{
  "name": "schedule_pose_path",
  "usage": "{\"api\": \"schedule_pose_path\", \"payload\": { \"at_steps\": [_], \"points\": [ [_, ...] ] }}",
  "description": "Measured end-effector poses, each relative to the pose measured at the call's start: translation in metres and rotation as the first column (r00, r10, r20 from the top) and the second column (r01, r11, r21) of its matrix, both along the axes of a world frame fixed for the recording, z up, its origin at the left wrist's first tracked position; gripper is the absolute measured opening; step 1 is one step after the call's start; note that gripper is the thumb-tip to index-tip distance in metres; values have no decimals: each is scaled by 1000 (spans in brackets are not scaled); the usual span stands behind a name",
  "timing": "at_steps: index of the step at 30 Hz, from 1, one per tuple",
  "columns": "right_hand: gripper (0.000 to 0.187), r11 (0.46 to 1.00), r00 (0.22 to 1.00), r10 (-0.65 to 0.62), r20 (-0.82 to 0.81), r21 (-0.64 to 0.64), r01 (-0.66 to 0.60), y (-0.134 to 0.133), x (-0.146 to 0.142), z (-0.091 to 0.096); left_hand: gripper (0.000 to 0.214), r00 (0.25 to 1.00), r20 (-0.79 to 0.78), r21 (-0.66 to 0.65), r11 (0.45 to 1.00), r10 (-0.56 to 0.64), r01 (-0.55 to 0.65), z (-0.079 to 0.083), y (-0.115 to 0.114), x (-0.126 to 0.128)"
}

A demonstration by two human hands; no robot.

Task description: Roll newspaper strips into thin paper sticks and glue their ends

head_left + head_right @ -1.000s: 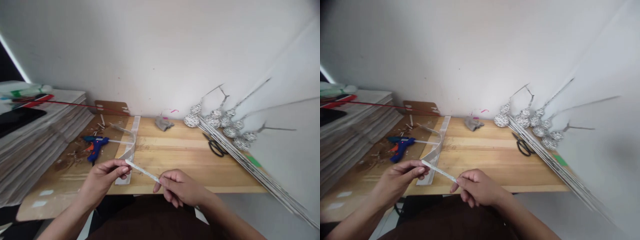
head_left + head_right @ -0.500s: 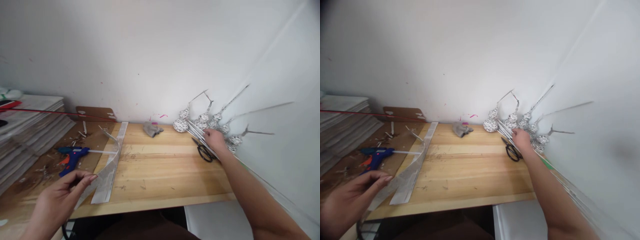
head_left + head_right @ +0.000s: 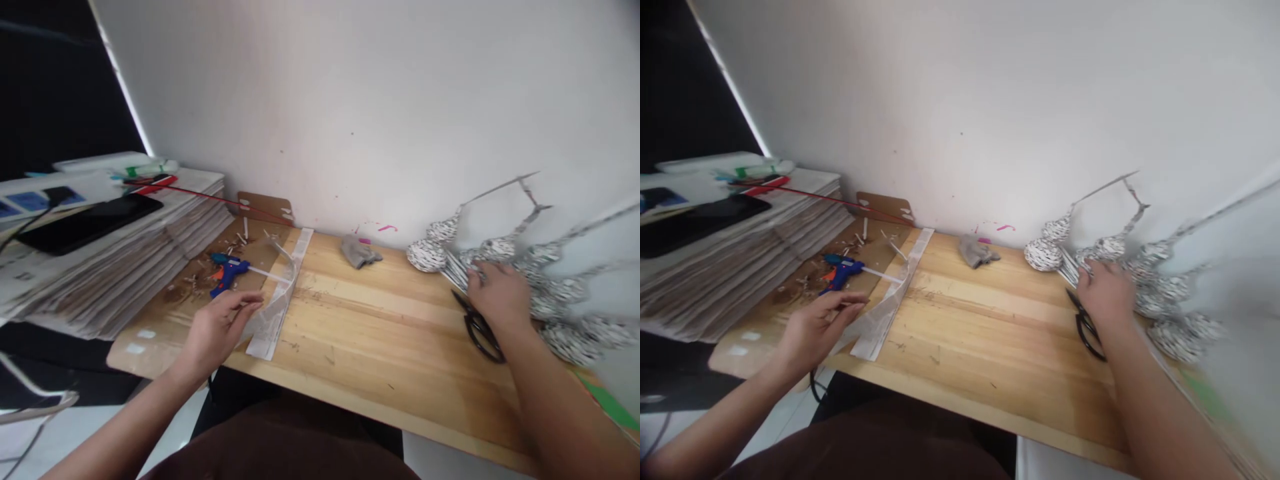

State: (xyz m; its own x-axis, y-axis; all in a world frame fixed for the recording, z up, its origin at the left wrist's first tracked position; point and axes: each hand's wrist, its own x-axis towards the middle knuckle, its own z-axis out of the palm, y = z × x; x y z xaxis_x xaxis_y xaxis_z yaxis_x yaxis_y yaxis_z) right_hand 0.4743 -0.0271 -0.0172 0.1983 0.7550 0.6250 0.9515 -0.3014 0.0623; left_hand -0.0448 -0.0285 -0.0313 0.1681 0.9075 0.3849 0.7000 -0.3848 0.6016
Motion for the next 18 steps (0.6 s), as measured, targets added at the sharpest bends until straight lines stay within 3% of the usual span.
{"api": "schedule_pose_path", "payload": {
  "at_steps": [2,4,6,8,10,11,14,16,18],
  "points": [
    [36,997,989,71,-130,29,-68,1,-21,5,24,998,-67,36,999,6,-4,0,1,1],
    [32,988,912,128,-389,-26,-150,2,-52,8,25,996,-87,54,998,-18,23,-1,3,3],
    [34,948,750,178,-637,-93,-305,5,-90,5,24,994,-85,54,996,-65,69,-3,4,6],
    [38,862,548,209,-810,-113,-495,8,-133,-1,38,989,-108,23,995,-99,102,-6,4,11],
    [43,759,366,140,-920,-138,-637,13,-175,-7,47,979,-157,-22,991,-133,131,-9,2,18],
    [44,729,315,112,-943,-138,-671,16,-194,-10,45,971,-176,-34,987,-163,159,-11,1,21],
    [50,672,230,63,-971,-129,-729,29,-239,-17,32,933,-207,-27,955,-295,297,-15,-5,32],
    [54,648,264,58,-963,-165,-743,37,-258,-21,24,902,-207,-24,923,-379,383,-17,-10,37],
    [45,654,345,131,-929,-181,-734,43,-270,-23,16,886,-170,-39,902,-431,431,-17,-13,39]
  ]
}}
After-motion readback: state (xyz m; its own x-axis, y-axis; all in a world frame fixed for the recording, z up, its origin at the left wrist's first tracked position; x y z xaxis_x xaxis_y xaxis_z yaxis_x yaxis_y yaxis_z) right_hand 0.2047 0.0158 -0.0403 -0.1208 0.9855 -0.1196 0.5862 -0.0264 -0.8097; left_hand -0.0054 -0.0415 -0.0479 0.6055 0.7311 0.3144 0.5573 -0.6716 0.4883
